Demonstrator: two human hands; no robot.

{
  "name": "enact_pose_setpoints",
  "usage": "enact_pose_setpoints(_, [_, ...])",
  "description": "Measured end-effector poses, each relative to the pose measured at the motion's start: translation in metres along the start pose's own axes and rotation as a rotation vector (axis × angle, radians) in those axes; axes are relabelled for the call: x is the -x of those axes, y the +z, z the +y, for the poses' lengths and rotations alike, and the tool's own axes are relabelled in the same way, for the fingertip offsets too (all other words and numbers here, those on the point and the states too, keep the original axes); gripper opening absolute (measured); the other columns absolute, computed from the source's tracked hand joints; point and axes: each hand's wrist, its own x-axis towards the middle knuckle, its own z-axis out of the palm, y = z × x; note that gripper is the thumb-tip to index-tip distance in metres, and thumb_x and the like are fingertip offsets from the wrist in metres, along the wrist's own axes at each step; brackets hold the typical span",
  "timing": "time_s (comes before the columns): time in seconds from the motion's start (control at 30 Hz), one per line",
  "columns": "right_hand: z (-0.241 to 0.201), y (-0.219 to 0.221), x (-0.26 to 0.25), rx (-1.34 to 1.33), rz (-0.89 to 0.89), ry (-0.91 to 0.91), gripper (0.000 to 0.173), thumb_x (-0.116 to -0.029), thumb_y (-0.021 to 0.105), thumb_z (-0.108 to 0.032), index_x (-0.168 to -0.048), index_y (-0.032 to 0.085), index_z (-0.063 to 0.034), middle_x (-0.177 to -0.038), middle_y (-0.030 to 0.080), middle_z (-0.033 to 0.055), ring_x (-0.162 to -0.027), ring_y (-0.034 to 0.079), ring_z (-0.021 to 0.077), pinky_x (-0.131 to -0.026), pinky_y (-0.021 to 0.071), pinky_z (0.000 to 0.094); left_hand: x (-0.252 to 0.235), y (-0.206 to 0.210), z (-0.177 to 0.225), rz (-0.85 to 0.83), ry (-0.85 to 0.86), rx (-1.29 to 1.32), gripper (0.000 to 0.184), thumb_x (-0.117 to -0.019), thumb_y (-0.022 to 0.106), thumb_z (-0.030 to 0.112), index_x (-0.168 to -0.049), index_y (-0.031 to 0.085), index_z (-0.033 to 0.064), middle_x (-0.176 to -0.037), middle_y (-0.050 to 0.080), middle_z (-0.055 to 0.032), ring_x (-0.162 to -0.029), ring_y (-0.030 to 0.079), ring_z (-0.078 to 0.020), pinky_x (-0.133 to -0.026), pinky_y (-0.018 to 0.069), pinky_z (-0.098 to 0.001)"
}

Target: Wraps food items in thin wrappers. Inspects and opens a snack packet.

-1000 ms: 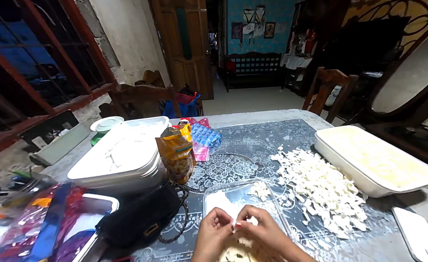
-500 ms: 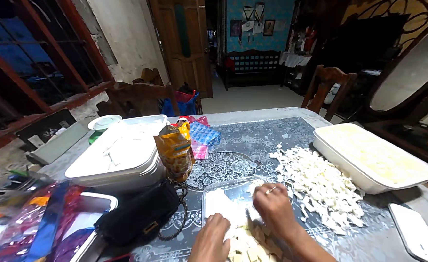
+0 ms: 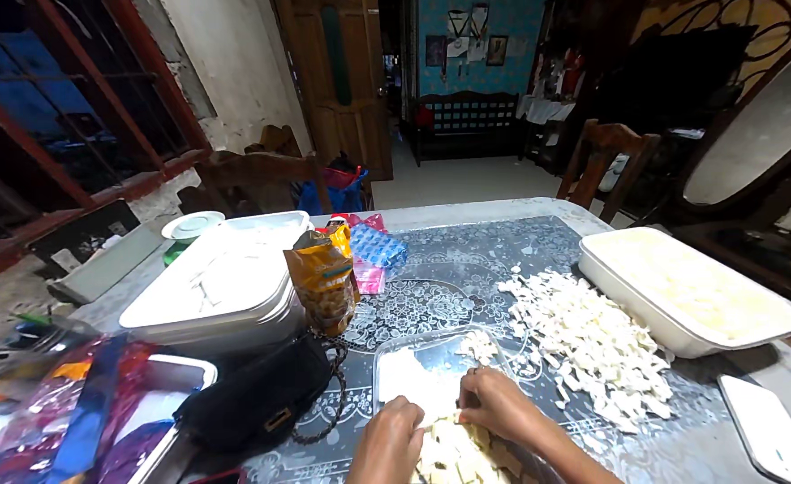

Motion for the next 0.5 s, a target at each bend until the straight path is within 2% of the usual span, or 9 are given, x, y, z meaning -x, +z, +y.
enact_pose_setpoints(0.13, [-0.002,-0.002,0.001,-0.116,-0.057,0.027,0.023,-0.0956,0.071,-0.015,-0.107,0.069,0.0051,-0.098,0.070,0.0214,-0.096,0.067,0.0348,-0.090,0.0503,0.0539,0.000,0.007,-0.001,0.100,0.070,-0.057,0.020,-0.0979,0.060,0.008,-0.099,0.076,-0.0052,-0.105,0.073,-0.0212,-0.103,0.070,-0.0379,-0.092,0.0548,-0.0508])
enact_pose_setpoints(0.2, [0.000,-0.002,0.001,-0.136,-0.063,-0.009,0.022,-0.0976,0.068,-0.013,-0.113,0.070,0.0025,-0.102,0.072,0.0197,-0.097,0.069,0.0329,-0.093,0.0510,0.0529,0.000,0.008,-0.002,0.144,0.079,-0.015,0.017,-0.0955,0.063,0.006,-0.095,0.076,-0.0052,-0.099,0.074,-0.0205,-0.098,0.072,-0.0370,-0.090,0.0558,-0.0511])
enact_pose_setpoints(0.27, [0.001,-0.002,0.001,-0.112,-0.069,-0.021,0.022,-0.0997,0.065,-0.014,-0.115,0.072,0.0003,-0.104,0.072,0.0189,-0.100,0.069,0.0330,-0.095,0.0502,0.0537,0.000,0.005,-0.003,0.125,0.033,0.055,0.015,-0.0935,0.065,0.005,-0.095,0.075,-0.0056,-0.092,0.073,-0.0204,-0.091,0.072,-0.0364,-0.086,0.0557,-0.0527])
enact_pose_setpoints(0.37, [0.001,-0.005,0.002,-0.114,-0.024,0.019,0.024,-0.1020,0.060,-0.015,-0.116,0.070,0.0006,-0.104,0.072,0.0196,-0.100,0.069,0.0345,-0.094,0.0503,0.0558,-0.004,-0.002,-0.007,0.075,-0.076,0.178,0.020,-0.0971,0.066,0.015,-0.098,0.072,-0.0039,-0.089,0.073,-0.0184,-0.086,0.072,-0.0327,-0.083,0.0559,-0.0521])
enact_pose_setpoints(0.43, [0.000,-0.005,0.003,-0.208,0.074,0.019,0.026,-0.1026,0.058,-0.017,-0.116,0.068,0.0019,-0.102,0.071,0.0189,-0.096,0.068,0.0318,-0.090,0.0517,0.0521,-0.005,-0.005,-0.007,0.131,-0.110,0.301,0.021,-0.1001,0.063,0.015,-0.104,0.070,-0.0038,-0.089,0.072,-0.0155,-0.083,0.071,-0.0279,-0.082,0.0565,-0.0482])
enact_pose_setpoints(0.5, [-0.002,-0.001,0.004,-0.378,0.174,-0.039,0.024,-0.1014,0.058,-0.016,-0.114,0.067,0.0027,-0.098,0.069,0.0146,-0.087,0.066,0.0216,-0.081,0.0529,0.0401,-0.007,-0.002,-0.009,0.231,-0.123,0.481,0.020,-0.1015,0.059,0.015,-0.109,0.064,-0.0018,-0.073,0.065,-0.0060,-0.066,0.061,-0.0161,-0.068,0.0527,-0.0377])
